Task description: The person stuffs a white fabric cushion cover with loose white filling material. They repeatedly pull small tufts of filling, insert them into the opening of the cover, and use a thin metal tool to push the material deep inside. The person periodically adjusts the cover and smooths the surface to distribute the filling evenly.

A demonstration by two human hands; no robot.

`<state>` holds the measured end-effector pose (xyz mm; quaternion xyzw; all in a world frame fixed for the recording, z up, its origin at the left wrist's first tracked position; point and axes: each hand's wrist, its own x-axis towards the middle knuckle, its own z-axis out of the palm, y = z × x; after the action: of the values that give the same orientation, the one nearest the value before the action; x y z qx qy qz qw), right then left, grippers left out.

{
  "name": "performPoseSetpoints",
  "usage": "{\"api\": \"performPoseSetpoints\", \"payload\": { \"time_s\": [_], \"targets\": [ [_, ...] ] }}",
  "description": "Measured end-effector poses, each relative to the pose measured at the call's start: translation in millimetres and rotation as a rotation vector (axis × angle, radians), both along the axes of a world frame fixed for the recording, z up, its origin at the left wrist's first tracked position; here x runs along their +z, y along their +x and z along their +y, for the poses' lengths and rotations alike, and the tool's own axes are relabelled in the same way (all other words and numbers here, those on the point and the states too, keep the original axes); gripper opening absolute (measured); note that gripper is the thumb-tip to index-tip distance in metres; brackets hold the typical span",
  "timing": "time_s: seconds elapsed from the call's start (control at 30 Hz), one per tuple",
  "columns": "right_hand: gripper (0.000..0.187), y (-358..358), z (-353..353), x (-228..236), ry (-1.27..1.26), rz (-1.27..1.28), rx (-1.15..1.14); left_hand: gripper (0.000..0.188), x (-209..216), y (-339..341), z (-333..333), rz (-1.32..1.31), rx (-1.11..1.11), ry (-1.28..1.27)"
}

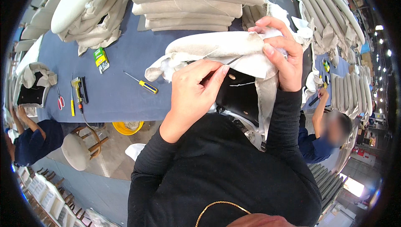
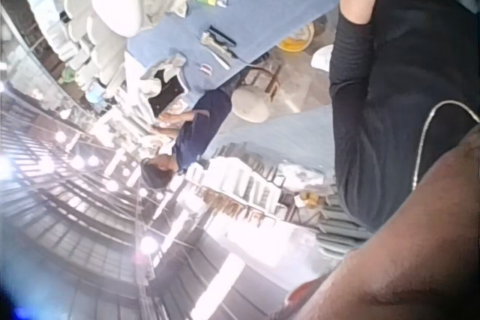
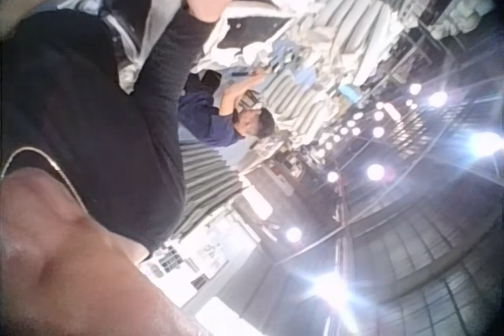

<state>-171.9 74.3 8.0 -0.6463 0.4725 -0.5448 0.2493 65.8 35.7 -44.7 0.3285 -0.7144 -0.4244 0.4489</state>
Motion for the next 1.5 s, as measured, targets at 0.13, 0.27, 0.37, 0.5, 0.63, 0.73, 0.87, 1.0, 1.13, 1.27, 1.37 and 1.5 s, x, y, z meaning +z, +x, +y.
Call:
{"api": "performPoseSetpoints", "payload": {
  "time_s": [0.13, 0.27, 0.37, 0.5, 0.63, 0.73, 0.87, 1.0, 1.13, 1.27, 1.37, 1.5],
  "targets": [
    [0.011, -10.5, 3.1, -1.2, -0.019, 0.001, -0.007, 0.01, -10.7, 3.3, 12.7, 0.021, -0.022, 0.078],
    [0.01, -10.8, 10.2, -3.7, -0.021, -0.014, -0.026, 0.01, -9.6, -1.8, 21.3, 0.077, -0.031, 0.076],
    [0.01, -9.9, 15.6, -4.1, -0.033, -0.016, -0.029, 0.011, -7.2, -8.7, 23.3, 0.056, -0.061, 0.058],
    [0.01, -4.8, 21.5, -1.3, -0.03, -0.018, -0.03, 0.012, -11.3, -9.9, 27.1, 0.079, -0.038, 0.078],
    [0.01, -2.9, 23.8, 1.3, -0.052, 0.028, 0.002, 0.011, -8.0, -10.0, 27.1, 0.095, -0.006, 0.04],
    [0.011, 3.5, 31.6, 1.9, -0.073, -0.014, 0.056, 0.009, -5.2, -4.0, 25.6, 0.072, -0.028, -0.003],
    [0.059, 10.8, 52.1, -5.9, 0.09, -0.234, 0.093, 0.004, -1.5, 22.9, 26.7, 0.008, -0.116, -0.093],
    [0.096, 23.2, 64.7, -31.2, 0.193, -0.263, 0.255, 0.007, 6.9, 51.6, 39.9, -0.051, -0.163, -0.049],
    [0.103, 29.0, 74.6, -21.5, 0.217, -0.2, 0.372, 0.01, 26.5, 65.0, 41.7, -0.129, -0.249, -0.044],
    [0.107, 31.0, 70.2, -23.6, 0.16, -0.111, 0.462, 0.009, 44.4, 73.2, 39.5, -0.236, -0.314, -0.066],
    [0.102, 40.8, 71.5, -25.2, 0.136, -0.142, 0.455, 0.012, 52.0, 72.9, 36.7, -0.231, -0.379, -0.086],
    [0.094, 44.8, 71.0, -21.0, 0.107, -0.118, 0.415, 0.013, 61.9, 73.8, 32.7, -0.252, -0.434, -0.069]
  ]
}}
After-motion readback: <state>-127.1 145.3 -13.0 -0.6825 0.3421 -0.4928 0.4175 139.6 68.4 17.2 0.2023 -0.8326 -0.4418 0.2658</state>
